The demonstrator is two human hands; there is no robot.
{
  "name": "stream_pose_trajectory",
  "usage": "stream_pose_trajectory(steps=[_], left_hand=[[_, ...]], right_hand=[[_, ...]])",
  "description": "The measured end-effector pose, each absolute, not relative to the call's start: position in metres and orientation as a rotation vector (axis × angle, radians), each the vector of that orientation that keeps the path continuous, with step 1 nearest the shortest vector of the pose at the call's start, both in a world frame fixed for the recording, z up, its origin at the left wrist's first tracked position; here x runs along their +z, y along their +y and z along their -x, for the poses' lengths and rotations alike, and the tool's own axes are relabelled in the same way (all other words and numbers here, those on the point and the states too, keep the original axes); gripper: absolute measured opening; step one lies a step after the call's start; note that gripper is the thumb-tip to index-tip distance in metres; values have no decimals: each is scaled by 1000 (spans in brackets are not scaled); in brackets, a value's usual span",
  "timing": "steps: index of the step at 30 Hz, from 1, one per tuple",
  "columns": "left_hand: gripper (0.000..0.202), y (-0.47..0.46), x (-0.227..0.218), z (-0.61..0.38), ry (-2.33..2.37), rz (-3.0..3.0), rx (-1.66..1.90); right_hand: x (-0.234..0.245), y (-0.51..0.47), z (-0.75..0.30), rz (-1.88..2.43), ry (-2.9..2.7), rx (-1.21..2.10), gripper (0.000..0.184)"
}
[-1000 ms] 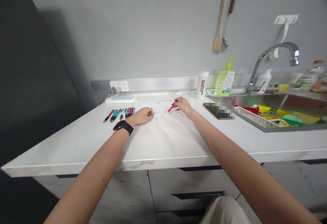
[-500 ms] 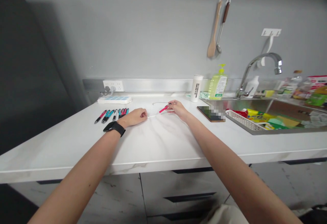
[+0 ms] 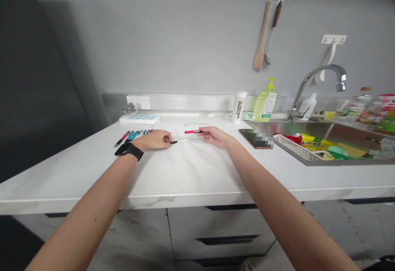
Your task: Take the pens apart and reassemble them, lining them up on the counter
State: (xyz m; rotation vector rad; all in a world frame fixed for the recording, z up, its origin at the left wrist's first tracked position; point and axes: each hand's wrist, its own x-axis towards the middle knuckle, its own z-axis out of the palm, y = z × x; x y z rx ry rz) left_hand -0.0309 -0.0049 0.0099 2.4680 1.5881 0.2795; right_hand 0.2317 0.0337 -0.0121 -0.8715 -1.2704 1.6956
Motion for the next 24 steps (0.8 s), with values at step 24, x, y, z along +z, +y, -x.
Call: stream_pose_trajectory(steps=[24], left_hand=[[24, -2, 7, 28, 1624, -2544, 320]], right_hand=[[-11, 27, -238, 710, -1281, 1845, 17]])
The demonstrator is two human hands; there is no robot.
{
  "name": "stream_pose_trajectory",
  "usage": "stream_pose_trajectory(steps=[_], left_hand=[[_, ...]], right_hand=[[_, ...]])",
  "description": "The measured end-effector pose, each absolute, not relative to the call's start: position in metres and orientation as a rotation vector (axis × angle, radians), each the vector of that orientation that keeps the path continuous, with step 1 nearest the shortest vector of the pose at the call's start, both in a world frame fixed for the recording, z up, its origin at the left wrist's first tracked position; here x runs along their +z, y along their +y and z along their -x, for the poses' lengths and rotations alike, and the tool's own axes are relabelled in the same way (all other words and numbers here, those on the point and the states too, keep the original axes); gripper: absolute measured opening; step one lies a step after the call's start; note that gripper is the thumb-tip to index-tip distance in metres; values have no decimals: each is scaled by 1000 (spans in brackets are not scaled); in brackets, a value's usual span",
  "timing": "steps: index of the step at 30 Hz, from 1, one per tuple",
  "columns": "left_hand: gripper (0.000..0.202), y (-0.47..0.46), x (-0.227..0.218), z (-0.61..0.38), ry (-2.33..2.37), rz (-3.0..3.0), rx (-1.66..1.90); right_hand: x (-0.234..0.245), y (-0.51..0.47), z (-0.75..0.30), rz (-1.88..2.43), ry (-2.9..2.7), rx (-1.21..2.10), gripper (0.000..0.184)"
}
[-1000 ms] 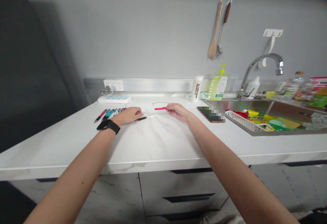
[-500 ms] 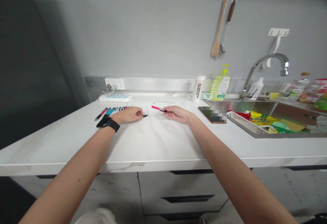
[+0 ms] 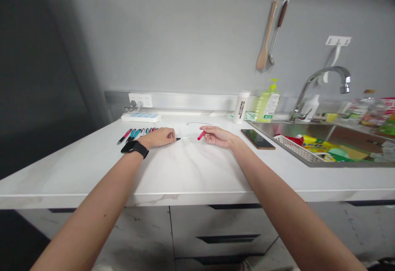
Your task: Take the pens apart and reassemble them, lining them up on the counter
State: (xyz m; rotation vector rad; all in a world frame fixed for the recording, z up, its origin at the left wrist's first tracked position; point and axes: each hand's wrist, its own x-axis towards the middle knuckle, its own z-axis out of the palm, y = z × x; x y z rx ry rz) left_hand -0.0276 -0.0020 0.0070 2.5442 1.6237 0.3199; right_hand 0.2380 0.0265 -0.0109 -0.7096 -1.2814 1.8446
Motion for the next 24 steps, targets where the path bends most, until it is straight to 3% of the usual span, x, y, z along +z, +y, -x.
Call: stream_pose_trajectory(steps=[10, 20, 24], left_hand=[[25, -2, 6, 28, 1629, -2538, 353], [25, 6, -3, 33, 1584, -2552, 406], [27, 5, -4, 33, 1580, -2550, 407]], right_hand=[[-12, 26, -241, 696, -1369, 1890, 27], [-13, 31, -240, 739, -1356, 1868, 23], [-10, 27, -241, 732, -1388, 1853, 44]])
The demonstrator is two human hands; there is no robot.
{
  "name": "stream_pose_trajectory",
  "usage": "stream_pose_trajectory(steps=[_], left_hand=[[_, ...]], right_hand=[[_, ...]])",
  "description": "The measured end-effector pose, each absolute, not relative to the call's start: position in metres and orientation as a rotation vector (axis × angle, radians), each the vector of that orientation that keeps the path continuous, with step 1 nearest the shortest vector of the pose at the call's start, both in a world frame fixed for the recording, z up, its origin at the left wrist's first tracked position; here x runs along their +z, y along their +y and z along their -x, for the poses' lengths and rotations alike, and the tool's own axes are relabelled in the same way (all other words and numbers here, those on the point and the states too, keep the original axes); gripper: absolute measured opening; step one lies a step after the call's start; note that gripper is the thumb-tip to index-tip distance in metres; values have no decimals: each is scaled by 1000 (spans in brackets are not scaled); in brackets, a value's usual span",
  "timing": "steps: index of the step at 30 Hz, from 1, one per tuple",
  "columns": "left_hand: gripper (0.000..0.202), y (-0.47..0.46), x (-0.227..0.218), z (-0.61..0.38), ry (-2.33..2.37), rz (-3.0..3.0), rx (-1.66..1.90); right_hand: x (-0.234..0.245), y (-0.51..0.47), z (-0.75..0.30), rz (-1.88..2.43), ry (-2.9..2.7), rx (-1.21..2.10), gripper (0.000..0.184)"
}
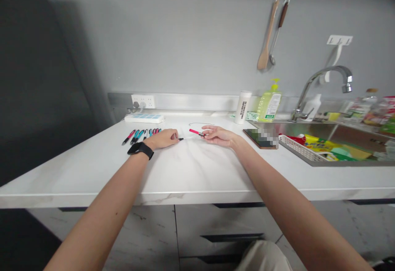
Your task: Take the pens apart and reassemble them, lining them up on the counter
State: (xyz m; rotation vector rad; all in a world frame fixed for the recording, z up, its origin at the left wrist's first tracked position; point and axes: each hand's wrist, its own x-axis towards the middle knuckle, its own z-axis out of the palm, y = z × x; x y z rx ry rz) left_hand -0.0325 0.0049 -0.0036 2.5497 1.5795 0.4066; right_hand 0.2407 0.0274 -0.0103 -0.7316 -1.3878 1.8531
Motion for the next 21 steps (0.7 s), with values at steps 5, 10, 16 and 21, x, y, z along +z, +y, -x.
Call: stream_pose_trajectory(steps=[5, 10, 16, 21], left_hand=[[27, 4, -3, 31, 1580, -2575, 416], [27, 6, -4, 31, 1580, -2586, 387], [27, 5, -4, 29, 1588, -2574, 372], [29, 7, -6, 31, 1627, -2535, 362]], right_hand=[[-12, 29, -240, 751, -1394, 1831, 45], [-15, 31, -238, 759, -1437, 1798, 39], [-12, 27, -238, 691, -1466, 1829, 33], [-9, 21, -239, 724, -1453, 1817, 25]])
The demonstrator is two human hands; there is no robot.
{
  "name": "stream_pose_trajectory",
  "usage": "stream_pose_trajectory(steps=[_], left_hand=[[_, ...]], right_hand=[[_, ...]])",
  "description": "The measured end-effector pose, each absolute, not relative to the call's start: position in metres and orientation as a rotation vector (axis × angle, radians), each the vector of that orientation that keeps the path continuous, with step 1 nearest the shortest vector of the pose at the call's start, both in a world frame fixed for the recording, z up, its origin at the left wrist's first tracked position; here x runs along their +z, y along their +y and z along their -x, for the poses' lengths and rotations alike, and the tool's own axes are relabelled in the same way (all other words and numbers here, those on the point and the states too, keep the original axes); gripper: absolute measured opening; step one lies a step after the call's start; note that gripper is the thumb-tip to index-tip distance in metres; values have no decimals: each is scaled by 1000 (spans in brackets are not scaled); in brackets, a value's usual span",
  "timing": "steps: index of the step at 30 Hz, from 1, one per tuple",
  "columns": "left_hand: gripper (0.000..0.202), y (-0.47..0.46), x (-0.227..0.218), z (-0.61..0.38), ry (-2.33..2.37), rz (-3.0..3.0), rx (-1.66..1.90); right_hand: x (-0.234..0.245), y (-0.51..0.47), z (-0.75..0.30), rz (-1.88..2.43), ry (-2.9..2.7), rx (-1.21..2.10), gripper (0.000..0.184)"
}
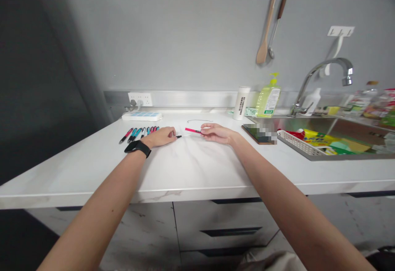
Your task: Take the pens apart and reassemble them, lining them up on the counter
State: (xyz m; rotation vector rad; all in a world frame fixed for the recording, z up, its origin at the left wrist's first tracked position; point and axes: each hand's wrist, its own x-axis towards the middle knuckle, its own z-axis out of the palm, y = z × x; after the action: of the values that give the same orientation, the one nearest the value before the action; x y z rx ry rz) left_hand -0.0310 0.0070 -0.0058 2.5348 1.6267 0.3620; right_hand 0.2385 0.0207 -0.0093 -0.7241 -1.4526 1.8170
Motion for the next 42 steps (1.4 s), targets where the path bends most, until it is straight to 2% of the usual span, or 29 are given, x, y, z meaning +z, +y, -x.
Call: stream_pose_trajectory(steps=[5, 9, 14, 26, 42], left_hand=[[30, 12, -11, 33, 1639, -2500, 387], [30, 13, -12, 32, 1642, -2472, 388], [29, 15, -13, 33, 1638, -2449, 394], [30, 13, -12, 32, 1651, -2452, 383], [28, 8, -11, 31, 1639, -2443, 414]], right_hand=[[-10, 20, -239, 755, -1407, 1810, 21], [-13, 25, -238, 738, -1362, 1782, 8], [-13, 29, -240, 708, -1289, 1775, 6], [-12, 27, -241, 732, -1308, 1770, 16], [-12, 32, -241, 699, -1296, 1774, 5]])
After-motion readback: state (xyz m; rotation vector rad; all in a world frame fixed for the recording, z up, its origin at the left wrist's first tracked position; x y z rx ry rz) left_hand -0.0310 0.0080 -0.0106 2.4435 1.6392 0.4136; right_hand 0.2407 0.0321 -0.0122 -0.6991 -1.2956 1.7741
